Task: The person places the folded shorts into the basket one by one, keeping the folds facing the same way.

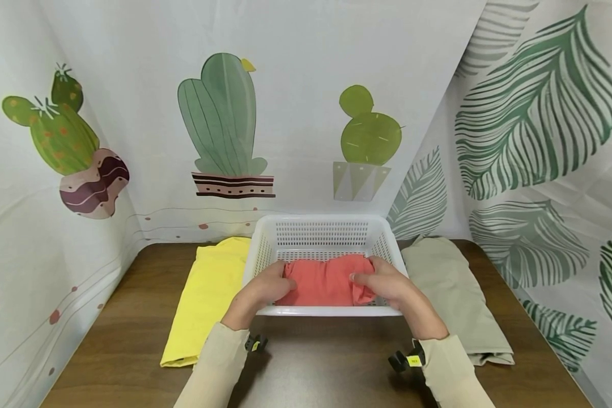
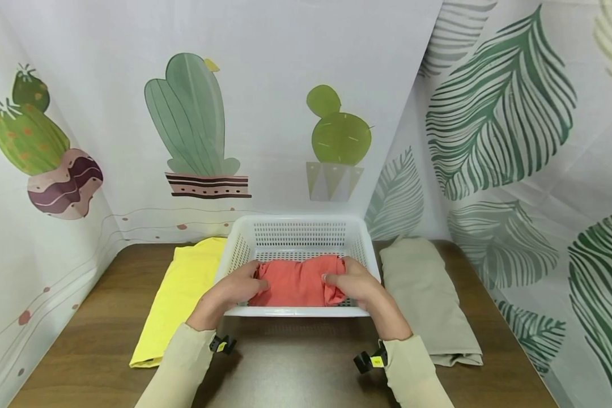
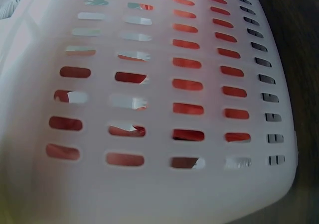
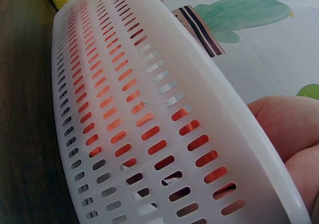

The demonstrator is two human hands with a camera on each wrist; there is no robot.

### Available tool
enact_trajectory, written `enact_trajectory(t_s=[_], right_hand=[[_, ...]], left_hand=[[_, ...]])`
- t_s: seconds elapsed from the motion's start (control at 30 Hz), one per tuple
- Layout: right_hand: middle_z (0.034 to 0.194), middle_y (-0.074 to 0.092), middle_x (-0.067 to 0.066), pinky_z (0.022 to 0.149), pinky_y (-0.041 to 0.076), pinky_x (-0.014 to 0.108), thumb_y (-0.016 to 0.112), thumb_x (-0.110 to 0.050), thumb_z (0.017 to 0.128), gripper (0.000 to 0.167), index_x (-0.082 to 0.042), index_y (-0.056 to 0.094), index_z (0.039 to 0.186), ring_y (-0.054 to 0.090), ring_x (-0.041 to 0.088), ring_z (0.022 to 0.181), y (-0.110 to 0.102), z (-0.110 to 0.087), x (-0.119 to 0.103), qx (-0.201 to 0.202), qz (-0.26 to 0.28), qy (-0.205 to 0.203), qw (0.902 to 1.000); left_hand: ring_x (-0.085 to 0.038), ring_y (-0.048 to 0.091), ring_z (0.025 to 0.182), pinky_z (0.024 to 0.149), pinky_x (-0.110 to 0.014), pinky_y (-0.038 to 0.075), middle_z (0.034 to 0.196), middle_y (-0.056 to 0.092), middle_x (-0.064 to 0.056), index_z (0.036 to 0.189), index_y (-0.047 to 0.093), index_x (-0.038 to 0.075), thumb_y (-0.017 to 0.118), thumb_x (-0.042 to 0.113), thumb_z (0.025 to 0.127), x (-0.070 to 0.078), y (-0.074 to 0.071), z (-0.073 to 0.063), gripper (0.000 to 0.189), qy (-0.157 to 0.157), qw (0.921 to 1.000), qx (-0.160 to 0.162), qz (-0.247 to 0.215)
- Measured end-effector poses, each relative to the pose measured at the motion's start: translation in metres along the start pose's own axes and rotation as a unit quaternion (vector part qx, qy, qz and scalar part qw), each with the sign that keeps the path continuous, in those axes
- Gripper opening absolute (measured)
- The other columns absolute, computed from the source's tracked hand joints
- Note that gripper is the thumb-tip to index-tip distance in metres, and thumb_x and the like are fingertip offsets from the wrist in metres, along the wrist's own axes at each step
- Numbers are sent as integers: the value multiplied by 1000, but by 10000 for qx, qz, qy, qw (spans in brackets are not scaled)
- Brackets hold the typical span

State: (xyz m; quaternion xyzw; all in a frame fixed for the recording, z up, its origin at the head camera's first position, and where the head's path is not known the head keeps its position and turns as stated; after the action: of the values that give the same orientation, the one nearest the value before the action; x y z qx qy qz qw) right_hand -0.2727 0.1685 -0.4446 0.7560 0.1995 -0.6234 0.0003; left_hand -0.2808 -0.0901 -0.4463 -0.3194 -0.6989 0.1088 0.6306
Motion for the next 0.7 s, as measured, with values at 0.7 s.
enact_trajectory(t_s=[0.7], right_hand=[[131, 56, 23, 88, 57, 40, 67, -19, 103, 59, 12, 39, 145, 60, 30, 109, 0, -3, -2, 184, -376, -2, 9991]], left_hand=[[-24, 56, 91, 72, -34, 44, 106, 63, -9, 120, 64, 1, 63, 6, 92, 5, 1, 0, 28, 370, 9990, -119, -202]])
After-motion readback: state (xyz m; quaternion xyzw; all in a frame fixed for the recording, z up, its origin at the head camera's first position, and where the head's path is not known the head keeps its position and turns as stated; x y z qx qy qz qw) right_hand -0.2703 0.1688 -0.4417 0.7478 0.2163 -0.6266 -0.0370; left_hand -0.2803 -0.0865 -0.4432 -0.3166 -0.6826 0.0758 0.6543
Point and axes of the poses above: each hand's wrist, its own z-axis towards the middle knuckle, its own y-axis out of the palm, x = y × z, the point moved 6 cm from there along z, towards the middle knuckle
